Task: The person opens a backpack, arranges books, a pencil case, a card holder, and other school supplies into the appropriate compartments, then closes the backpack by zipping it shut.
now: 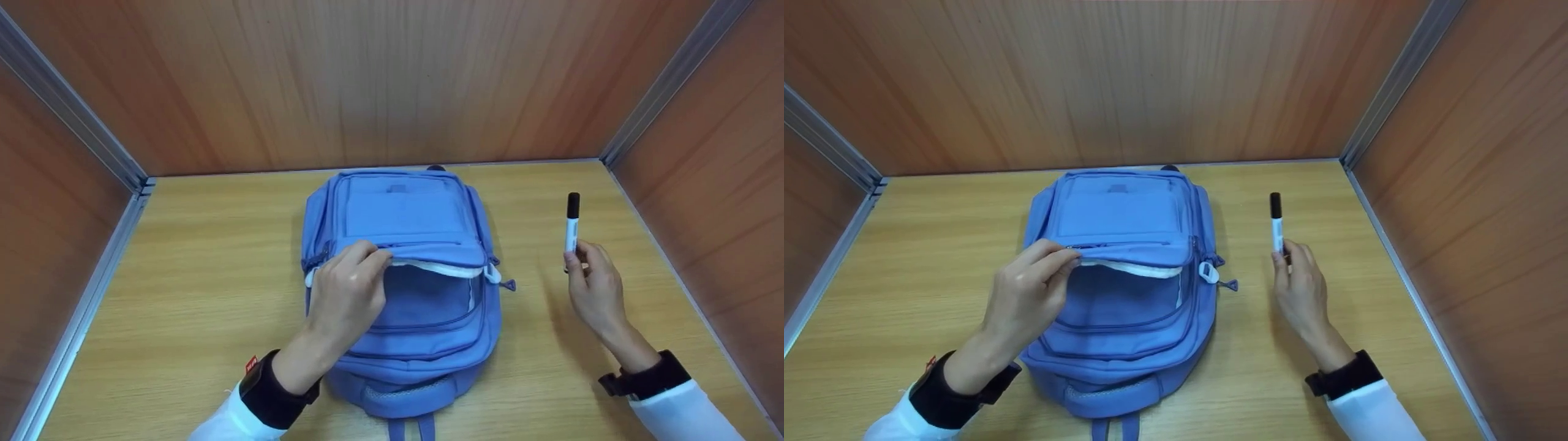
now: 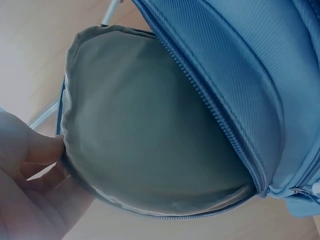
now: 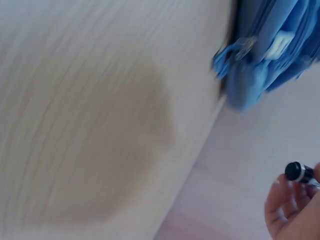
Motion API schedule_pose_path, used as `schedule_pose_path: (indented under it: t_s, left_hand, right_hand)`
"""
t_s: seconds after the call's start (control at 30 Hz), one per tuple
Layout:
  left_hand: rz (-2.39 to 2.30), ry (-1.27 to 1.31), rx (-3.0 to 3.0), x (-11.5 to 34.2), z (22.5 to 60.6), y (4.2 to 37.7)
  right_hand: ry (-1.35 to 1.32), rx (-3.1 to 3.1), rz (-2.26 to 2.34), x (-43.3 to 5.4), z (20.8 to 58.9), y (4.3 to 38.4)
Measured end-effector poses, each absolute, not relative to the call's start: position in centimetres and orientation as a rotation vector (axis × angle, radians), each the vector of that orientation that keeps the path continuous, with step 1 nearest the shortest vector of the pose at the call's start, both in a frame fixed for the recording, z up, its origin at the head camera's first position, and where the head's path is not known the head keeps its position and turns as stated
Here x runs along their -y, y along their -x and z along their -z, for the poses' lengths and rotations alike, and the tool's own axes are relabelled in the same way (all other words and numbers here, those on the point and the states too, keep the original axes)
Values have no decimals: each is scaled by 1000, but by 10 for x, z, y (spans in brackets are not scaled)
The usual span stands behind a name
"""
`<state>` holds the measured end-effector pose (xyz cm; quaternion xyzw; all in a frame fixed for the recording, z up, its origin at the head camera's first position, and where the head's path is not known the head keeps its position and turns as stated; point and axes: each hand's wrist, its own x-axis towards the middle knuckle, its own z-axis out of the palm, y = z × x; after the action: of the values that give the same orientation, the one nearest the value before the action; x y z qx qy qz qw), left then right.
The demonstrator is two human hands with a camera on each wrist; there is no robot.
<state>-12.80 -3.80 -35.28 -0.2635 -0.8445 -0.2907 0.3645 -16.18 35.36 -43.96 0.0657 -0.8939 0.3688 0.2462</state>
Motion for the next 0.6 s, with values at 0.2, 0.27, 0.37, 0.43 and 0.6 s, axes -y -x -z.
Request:
schedule_pose_path:
  t_s: [0.2,0.27,0.37,0.43,0.6]
  left_hand:
    - [736,665,2163,39,349,132]
    - [733,654,2153,39,348,133]
    - [730,640,2142,40,347,134]
    - [732,640,2143,40,346,134]
    - [743,654,2158,38,346,132]
  right_hand:
    - [-653,2142,-989,-314,429,146]
    - [-804,2047,-927,-301,428,143]
    - [-949,1965,-766,-283,427,139]
    - [-1003,1968,-664,-274,427,135]
    - [-1069,2046,-484,-256,432,127]
